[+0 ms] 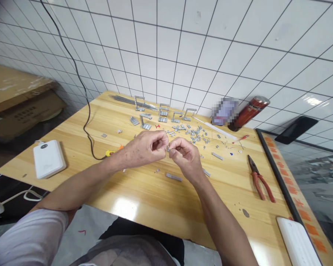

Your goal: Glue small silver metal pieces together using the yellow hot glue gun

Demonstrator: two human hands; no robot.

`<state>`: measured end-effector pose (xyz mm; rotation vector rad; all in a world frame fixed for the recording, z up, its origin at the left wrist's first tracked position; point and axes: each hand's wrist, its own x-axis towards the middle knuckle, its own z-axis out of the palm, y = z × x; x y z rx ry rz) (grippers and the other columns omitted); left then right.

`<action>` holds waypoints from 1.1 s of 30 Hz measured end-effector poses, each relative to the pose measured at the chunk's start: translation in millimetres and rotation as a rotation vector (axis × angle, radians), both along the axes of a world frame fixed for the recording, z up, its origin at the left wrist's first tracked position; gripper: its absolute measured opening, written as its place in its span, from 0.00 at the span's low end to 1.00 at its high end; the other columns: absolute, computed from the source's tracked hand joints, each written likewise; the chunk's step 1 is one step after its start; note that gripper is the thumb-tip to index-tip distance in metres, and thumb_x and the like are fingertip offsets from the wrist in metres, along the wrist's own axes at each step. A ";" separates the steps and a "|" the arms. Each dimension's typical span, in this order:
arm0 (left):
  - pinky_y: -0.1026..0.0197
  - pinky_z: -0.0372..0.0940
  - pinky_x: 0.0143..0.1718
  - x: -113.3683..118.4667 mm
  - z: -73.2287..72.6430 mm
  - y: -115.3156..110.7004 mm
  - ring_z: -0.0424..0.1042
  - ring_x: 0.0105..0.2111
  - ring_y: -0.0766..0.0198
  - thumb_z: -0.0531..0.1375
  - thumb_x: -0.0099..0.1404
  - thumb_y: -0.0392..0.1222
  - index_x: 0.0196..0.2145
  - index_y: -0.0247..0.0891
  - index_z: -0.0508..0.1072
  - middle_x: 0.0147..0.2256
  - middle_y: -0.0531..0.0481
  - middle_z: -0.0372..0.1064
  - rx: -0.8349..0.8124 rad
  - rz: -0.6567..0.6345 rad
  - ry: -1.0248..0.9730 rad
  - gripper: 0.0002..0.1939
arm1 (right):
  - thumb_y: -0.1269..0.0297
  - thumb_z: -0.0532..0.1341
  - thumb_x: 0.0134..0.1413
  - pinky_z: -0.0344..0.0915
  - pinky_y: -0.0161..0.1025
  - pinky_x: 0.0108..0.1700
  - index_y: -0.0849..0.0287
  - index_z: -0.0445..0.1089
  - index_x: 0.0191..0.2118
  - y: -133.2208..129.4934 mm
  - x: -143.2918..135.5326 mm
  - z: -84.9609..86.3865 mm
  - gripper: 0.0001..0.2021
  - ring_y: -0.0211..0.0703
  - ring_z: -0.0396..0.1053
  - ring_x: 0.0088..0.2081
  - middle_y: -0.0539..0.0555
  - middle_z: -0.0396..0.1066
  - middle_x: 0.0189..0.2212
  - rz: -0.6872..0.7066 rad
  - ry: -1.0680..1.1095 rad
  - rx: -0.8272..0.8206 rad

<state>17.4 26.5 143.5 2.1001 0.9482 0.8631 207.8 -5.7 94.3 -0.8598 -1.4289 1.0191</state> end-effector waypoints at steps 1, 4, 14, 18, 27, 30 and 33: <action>0.62 0.52 0.28 0.5 -2.2 3.0 0.58 0.24 0.70 0.60 0.58 0.34 0.26 0.39 0.63 0.22 0.59 0.61 0.008 0.020 0.006 0.07 | 0.70 0.66 0.56 0.62 0.38 0.32 0.54 0.76 0.33 -0.2 0.2 -0.7 0.03 0.37 0.66 0.28 0.48 0.72 0.30 0.023 0.026 0.003; 0.62 0.54 0.29 0.3 -7.6 12.3 0.58 0.25 0.70 0.59 0.58 0.33 0.26 0.40 0.63 0.23 0.59 0.61 -0.037 0.038 -0.039 0.06 | 0.67 0.68 0.57 0.63 0.41 0.34 0.54 0.77 0.34 0.1 0.7 1.1 0.01 0.38 0.67 0.28 0.48 0.72 0.30 0.081 0.121 0.001; 0.64 0.52 0.25 -2.2 -2.9 7.0 0.57 0.24 0.69 0.62 0.63 0.42 0.32 0.39 0.73 0.24 0.58 0.61 -0.227 -0.064 -0.211 0.05 | 0.62 0.70 0.49 0.57 0.40 0.31 0.56 0.75 0.28 9.7 0.6 12.4 0.06 0.37 0.66 0.24 0.47 0.70 0.24 0.075 0.294 -0.184; 0.63 0.50 0.24 -1.2 0.9 -1.0 0.55 0.24 0.69 0.61 0.63 0.40 0.32 0.39 0.75 0.22 0.59 0.59 -0.224 -0.070 -0.214 0.04 | 0.64 0.70 0.48 0.57 0.40 0.32 0.56 0.76 0.28 8.8 -1.4 9.9 0.04 0.37 0.65 0.24 0.47 0.71 0.23 0.049 0.263 -0.175; 0.63 0.52 0.27 -3.1 6.8 -4.9 0.56 0.25 0.69 0.59 0.67 0.42 0.31 0.39 0.72 0.25 0.58 0.63 -0.204 -0.087 -0.183 0.08 | 0.64 0.69 0.49 0.59 0.41 0.34 0.55 0.77 0.29 6.9 -2.0 5.6 0.03 0.37 0.64 0.26 0.46 0.71 0.24 0.021 0.186 -0.151; 0.63 0.52 0.27 -2.5 6.3 -3.9 0.56 0.25 0.70 0.60 0.66 0.43 0.30 0.39 0.70 0.25 0.58 0.63 -0.223 -0.081 -0.178 0.08 | 0.63 0.69 0.50 0.59 0.40 0.34 0.55 0.77 0.29 7.1 -1.3 4.7 0.03 0.38 0.65 0.26 0.46 0.71 0.24 0.022 0.177 -0.140; 0.63 0.52 0.27 -1.6 5.5 -3.2 0.55 0.25 0.70 0.60 0.66 0.43 0.30 0.39 0.70 0.26 0.57 0.64 -0.233 -0.078 -0.172 0.08 | 0.63 0.70 0.50 0.59 0.41 0.34 0.55 0.76 0.29 7.1 -1.0 5.2 0.04 0.38 0.64 0.26 0.47 0.71 0.24 0.019 0.168 -0.137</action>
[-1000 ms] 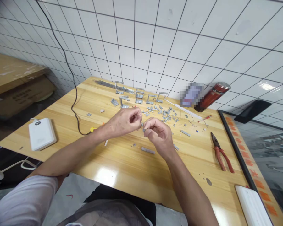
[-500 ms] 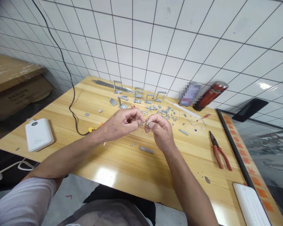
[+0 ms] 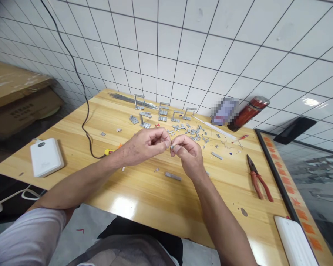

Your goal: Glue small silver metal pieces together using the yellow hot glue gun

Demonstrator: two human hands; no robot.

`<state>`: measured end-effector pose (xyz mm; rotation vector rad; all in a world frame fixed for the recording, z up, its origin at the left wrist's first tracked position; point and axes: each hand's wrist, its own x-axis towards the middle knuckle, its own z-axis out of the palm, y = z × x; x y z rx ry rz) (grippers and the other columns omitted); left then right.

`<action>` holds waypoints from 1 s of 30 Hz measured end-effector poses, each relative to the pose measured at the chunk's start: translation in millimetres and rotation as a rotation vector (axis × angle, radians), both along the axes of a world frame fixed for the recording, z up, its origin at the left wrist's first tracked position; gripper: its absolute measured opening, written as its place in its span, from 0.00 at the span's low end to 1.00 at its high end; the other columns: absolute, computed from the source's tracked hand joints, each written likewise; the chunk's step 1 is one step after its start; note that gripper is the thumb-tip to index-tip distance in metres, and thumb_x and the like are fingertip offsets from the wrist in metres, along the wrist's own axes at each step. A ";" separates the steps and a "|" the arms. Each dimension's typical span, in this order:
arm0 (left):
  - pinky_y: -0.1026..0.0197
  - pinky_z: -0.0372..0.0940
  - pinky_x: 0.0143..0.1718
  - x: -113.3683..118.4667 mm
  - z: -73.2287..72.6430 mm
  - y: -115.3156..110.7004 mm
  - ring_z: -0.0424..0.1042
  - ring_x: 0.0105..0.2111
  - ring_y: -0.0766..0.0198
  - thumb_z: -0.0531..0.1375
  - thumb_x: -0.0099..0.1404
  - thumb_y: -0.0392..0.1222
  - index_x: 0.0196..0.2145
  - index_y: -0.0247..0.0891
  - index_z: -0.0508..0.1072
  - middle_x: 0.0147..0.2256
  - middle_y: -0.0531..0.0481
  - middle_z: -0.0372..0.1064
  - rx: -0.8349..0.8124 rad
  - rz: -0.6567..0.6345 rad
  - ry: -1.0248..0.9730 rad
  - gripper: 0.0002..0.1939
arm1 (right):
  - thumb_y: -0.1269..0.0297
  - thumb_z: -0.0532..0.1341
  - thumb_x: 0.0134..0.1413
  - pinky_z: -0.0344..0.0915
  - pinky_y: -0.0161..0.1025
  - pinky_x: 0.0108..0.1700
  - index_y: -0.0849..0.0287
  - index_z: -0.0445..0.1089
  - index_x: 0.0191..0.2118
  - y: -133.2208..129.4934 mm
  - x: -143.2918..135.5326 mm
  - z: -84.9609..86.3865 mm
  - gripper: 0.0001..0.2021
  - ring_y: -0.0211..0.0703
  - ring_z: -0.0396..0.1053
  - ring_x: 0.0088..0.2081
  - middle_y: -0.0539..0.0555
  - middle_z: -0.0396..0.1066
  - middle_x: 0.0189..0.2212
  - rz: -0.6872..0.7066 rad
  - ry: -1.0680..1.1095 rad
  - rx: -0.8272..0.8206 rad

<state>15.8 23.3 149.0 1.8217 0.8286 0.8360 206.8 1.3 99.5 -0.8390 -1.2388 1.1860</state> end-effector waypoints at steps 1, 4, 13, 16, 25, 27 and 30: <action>0.63 0.52 0.27 0.3 -0.3 0.2 0.56 0.25 0.69 0.61 0.66 0.43 0.30 0.39 0.70 0.26 0.57 0.64 -0.005 -0.003 -0.006 0.08 | 0.62 0.70 0.50 0.59 0.41 0.34 0.55 0.76 0.29 -0.2 0.0 0.4 0.04 0.38 0.64 0.26 0.47 0.71 0.24 -0.002 -0.001 0.000; 0.64 0.53 0.27 0.7 -1.2 0.4 0.56 0.25 0.69 0.61 0.64 0.42 0.31 0.39 0.71 0.26 0.56 0.66 -0.029 -0.012 -0.026 0.06 | 0.62 0.70 0.50 0.59 0.40 0.34 0.54 0.76 0.29 -0.8 -0.1 1.2 0.04 0.38 0.64 0.26 0.47 0.71 0.24 -0.010 -0.005 -0.004; 0.63 0.53 0.27 -0.5 -3.6 -0.5 0.58 0.26 0.69 0.61 0.65 0.40 0.30 0.39 0.71 0.26 0.57 0.64 0.028 -0.004 0.000 0.06 | 0.60 0.71 0.54 0.61 0.41 0.35 0.53 0.78 0.33 -0.1 4.3 -6.3 0.04 0.40 0.65 0.28 0.47 0.71 0.26 -0.004 -0.054 0.033; 0.63 0.53 0.27 1.9 -4.3 -3.7 0.59 0.27 0.69 0.60 0.63 0.38 0.29 0.39 0.69 0.26 0.57 0.63 0.018 0.020 0.008 0.05 | 0.60 0.71 0.52 0.61 0.41 0.35 0.54 0.77 0.31 -0.2 2.0 -4.9 0.05 0.39 0.65 0.28 0.47 0.71 0.26 0.021 -0.045 0.019; 0.63 0.52 0.27 6.9 -8.5 -0.4 0.58 0.26 0.69 0.60 0.59 0.36 0.27 0.40 0.65 0.25 0.58 0.61 0.005 0.085 -0.018 0.06 | 0.58 0.73 0.49 0.59 0.41 0.33 0.55 0.74 0.28 -1.9 -9.2 2.3 0.10 0.37 0.60 0.25 0.47 0.67 0.23 0.079 0.085 0.016; 0.63 0.54 0.28 6.4 -11.0 4.6 0.59 0.27 0.69 0.60 0.60 0.37 0.28 0.40 0.65 0.25 0.58 0.61 -0.004 0.095 -0.048 0.06 | 0.58 0.74 0.49 0.57 0.40 0.31 0.55 0.75 0.28 -3.4 -9.4 4.9 0.10 0.35 0.59 0.23 0.47 0.66 0.24 0.100 0.121 0.041; 0.63 0.57 0.30 6.0 -12.5 8.3 0.60 0.28 0.69 0.60 0.64 0.40 0.30 0.39 0.67 0.27 0.57 0.63 -0.045 0.074 -0.125 0.06 | 0.56 0.74 0.51 0.56 0.40 0.30 0.55 0.74 0.29 -4.8 -8.8 8.8 0.11 0.35 0.59 0.23 0.46 0.64 0.24 0.119 0.145 0.038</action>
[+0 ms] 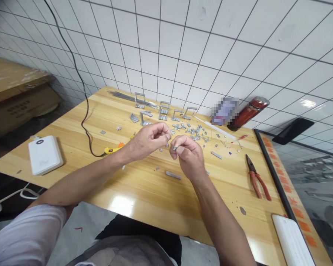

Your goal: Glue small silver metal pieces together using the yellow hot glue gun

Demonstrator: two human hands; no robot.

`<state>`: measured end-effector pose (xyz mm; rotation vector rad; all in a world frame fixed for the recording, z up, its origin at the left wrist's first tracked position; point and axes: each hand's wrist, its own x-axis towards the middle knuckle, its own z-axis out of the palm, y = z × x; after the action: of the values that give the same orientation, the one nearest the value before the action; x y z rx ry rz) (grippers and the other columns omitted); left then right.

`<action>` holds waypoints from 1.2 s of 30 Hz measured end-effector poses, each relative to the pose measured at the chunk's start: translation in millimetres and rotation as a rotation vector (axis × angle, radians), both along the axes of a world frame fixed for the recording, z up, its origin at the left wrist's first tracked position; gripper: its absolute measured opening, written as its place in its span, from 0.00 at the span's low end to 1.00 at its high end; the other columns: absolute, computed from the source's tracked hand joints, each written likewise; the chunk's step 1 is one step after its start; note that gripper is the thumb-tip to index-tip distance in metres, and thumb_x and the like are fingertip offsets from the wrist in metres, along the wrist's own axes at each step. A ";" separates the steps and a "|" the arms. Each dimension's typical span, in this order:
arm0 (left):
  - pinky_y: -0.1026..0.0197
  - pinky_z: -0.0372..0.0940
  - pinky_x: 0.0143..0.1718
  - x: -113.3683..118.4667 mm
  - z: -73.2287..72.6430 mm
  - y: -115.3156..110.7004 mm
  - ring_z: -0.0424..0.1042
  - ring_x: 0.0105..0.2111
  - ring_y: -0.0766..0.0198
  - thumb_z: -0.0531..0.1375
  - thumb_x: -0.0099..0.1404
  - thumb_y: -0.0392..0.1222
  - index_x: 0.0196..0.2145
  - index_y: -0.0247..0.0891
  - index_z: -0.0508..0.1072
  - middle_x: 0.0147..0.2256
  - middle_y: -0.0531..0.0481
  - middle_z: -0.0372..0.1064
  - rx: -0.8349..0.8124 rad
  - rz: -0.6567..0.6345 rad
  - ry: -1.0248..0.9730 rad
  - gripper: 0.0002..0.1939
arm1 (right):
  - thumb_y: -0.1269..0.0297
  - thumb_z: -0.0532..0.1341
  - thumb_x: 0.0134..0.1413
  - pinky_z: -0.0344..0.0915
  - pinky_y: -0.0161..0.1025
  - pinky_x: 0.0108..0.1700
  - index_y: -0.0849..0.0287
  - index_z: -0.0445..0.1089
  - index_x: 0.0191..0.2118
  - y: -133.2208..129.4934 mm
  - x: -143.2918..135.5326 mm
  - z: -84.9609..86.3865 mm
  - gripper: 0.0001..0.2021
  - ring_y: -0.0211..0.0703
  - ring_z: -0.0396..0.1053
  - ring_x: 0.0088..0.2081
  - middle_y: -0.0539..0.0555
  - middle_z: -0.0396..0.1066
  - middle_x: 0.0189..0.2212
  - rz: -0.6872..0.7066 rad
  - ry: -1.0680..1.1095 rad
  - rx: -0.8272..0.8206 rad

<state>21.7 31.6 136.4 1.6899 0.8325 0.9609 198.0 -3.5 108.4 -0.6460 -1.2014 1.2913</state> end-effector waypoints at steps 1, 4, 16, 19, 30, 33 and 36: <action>0.63 0.58 0.31 -0.1 0.4 -0.3 0.61 0.28 0.69 0.61 0.65 0.42 0.31 0.39 0.68 0.27 0.57 0.64 -0.010 -0.014 -0.023 0.06 | 0.56 0.74 0.51 0.56 0.40 0.30 0.55 0.74 0.29 0.0 0.5 0.9 0.12 0.36 0.58 0.24 0.46 0.63 0.24 0.000 0.001 -0.010; 0.64 0.59 0.32 -0.6 2.7 -3.1 0.63 0.29 0.68 0.61 0.66 0.43 0.32 0.38 0.70 0.28 0.56 0.66 -0.027 -0.055 -0.068 0.07 | 0.54 0.74 0.50 0.57 0.40 0.30 0.54 0.72 0.29 1.2 2.5 1.4 0.13 0.35 0.57 0.23 0.45 0.61 0.24 -0.008 0.015 -0.049; 0.66 0.53 0.24 -3.7 5.4 3.2 0.59 0.23 0.72 0.62 0.63 0.41 0.33 0.38 0.70 0.26 0.57 0.64 -0.156 -0.134 -0.097 0.05 | 0.56 0.74 0.46 0.56 0.39 0.29 0.54 0.71 0.28 5.2 3.8 -1.3 0.13 0.36 0.58 0.23 0.46 0.64 0.24 -0.075 0.009 -0.092; 0.65 0.55 0.26 -5.8 5.2 6.6 0.61 0.24 0.72 0.65 0.61 0.41 0.34 0.38 0.71 0.26 0.57 0.64 -0.123 -0.135 -0.120 0.07 | 0.56 0.73 0.47 0.57 0.39 0.29 0.54 0.70 0.28 4.0 2.8 -1.5 0.13 0.35 0.58 0.23 0.46 0.64 0.24 -0.080 -0.007 -0.078; 0.60 0.55 0.31 4.6 -32.4 34.4 0.59 0.26 0.66 0.55 0.71 0.46 0.24 0.40 0.61 0.23 0.57 0.59 0.010 -0.092 0.249 0.17 | 0.63 0.71 0.46 0.55 0.38 0.29 0.54 0.74 0.27 -0.4 26.2 -1.5 0.06 0.36 0.61 0.24 0.47 0.65 0.22 -0.283 -0.049 -0.112; 0.61 0.57 0.34 -13.2 -25.9 47.4 0.62 0.30 0.65 0.57 0.67 0.39 0.29 0.40 0.65 0.28 0.56 0.64 0.131 0.021 0.231 0.07 | 0.62 0.70 0.48 0.55 0.38 0.29 0.55 0.75 0.28 -17.0 39.4 -19.1 0.05 0.37 0.62 0.25 0.48 0.66 0.22 -0.337 -0.119 -0.166; 0.61 0.60 0.38 -54.0 -17.3 68.0 0.67 0.33 0.65 0.59 0.63 0.34 0.33 0.39 0.71 0.34 0.53 0.72 0.269 0.163 0.206 0.02 | 0.62 0.71 0.48 0.57 0.38 0.30 0.55 0.75 0.27 -35.9 50.7 -44.1 0.06 0.37 0.62 0.25 0.48 0.67 0.21 -0.354 -0.230 -0.248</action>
<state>-32.3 99.6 119.1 2.0013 1.0262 1.0585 248.7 -39.4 64.2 -1.1595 -1.0564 1.0919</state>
